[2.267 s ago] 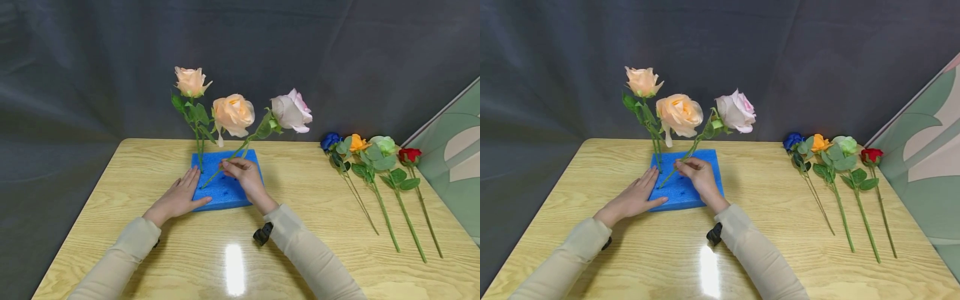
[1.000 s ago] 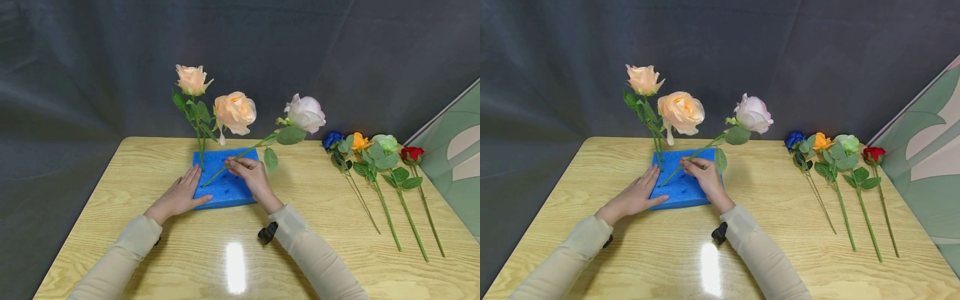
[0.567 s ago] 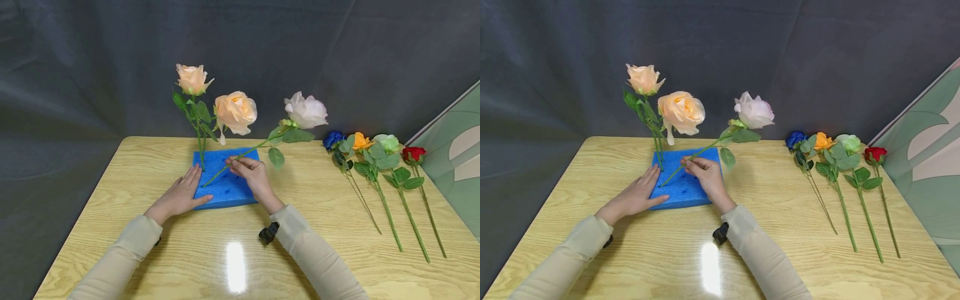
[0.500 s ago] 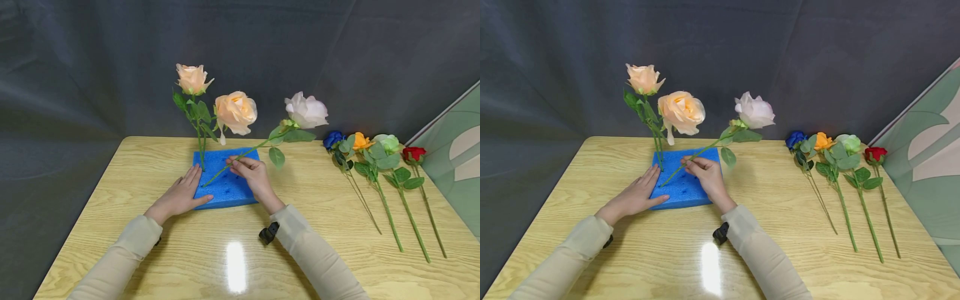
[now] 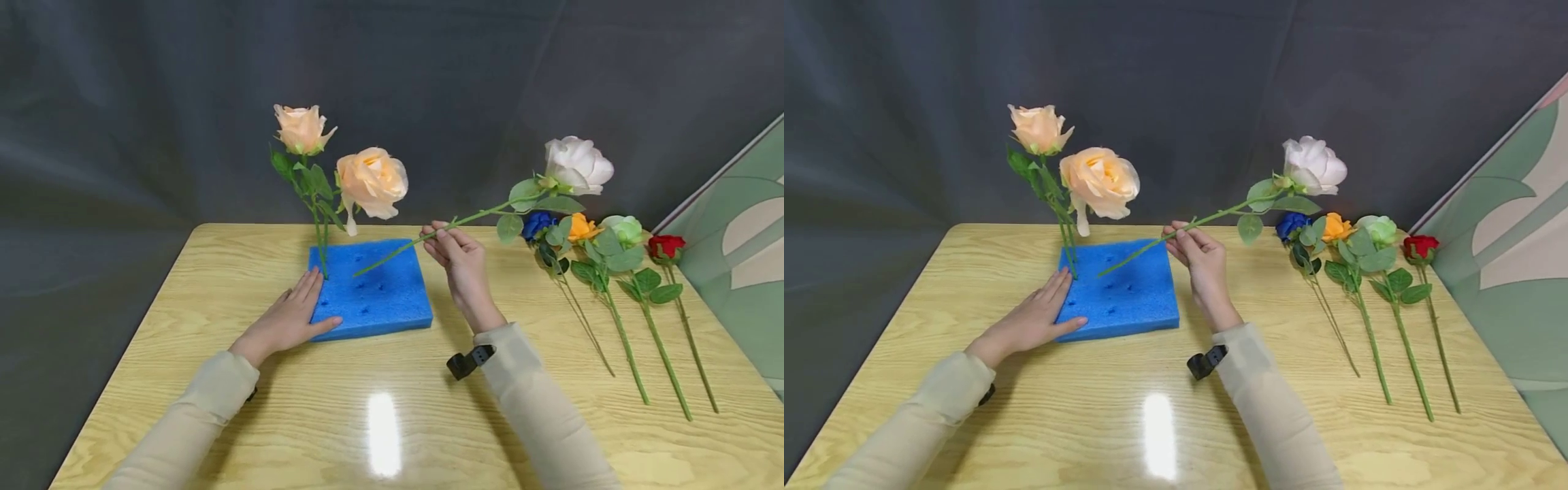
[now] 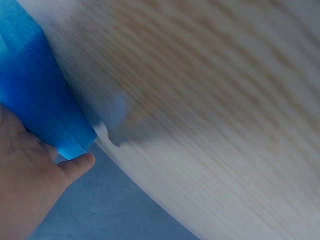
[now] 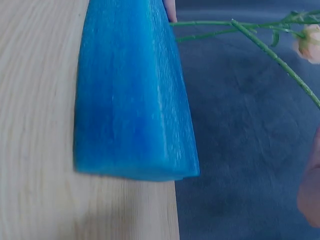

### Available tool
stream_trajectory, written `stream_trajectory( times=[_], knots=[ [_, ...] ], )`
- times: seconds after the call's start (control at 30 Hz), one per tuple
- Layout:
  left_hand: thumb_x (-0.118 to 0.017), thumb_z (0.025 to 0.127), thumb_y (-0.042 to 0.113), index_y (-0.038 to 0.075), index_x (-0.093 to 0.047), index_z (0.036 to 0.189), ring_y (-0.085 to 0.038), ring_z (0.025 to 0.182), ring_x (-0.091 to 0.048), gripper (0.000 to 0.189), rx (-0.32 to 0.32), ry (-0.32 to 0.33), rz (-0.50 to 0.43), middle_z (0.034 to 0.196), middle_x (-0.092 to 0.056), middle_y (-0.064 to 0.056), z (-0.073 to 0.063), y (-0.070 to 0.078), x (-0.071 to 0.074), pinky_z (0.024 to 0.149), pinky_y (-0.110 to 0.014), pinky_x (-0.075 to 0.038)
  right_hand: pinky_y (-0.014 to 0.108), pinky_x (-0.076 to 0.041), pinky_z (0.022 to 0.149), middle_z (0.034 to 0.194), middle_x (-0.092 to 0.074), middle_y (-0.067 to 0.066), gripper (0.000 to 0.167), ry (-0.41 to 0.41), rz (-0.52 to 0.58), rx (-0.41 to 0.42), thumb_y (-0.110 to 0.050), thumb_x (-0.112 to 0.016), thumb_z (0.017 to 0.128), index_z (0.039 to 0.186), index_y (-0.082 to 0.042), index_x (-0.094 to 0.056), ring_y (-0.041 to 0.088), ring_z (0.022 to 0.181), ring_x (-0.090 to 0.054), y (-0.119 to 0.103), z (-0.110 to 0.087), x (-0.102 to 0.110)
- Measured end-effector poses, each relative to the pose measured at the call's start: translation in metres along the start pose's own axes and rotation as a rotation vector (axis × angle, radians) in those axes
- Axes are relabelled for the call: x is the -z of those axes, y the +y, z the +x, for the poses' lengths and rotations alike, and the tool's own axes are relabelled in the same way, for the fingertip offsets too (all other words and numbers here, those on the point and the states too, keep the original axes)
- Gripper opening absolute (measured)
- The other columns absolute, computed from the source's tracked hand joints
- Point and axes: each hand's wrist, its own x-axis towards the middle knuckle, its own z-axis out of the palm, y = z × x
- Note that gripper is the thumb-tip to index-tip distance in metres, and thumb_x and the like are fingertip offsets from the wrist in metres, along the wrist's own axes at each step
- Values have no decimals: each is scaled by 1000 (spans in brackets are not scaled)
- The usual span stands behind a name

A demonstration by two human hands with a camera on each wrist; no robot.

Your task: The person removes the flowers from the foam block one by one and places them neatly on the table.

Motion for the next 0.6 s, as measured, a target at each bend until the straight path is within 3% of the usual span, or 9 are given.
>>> stream_trajectory(
  times=[0.3, 0.6],
  knots=[
    [-37, 91, 70, 7, 4, 154, -29, 151, 6, 98, 4, 9, 0, 162, 14, -8, -1, -2, -4, 118, -60, -13, 20, -57, 79, 89, -75, -2, 26, 27, -15, 12, 1, -49, 97, 92, -10, -71, 7, 84, -72, -9, -2, 19],
    [-38, 91, 69, 7, 4, 154, -29, 151, 6, 97, -1, 8, -16, 162, 14, -8, -1, -1, -1, 118, -61, -12, 19, -57, 76, 85, -75, -4, 32, 6, -114, -5, 1, -47, 97, 91, -16, -73, 6, 81, -71, -25, -4, 60]
  ],
)
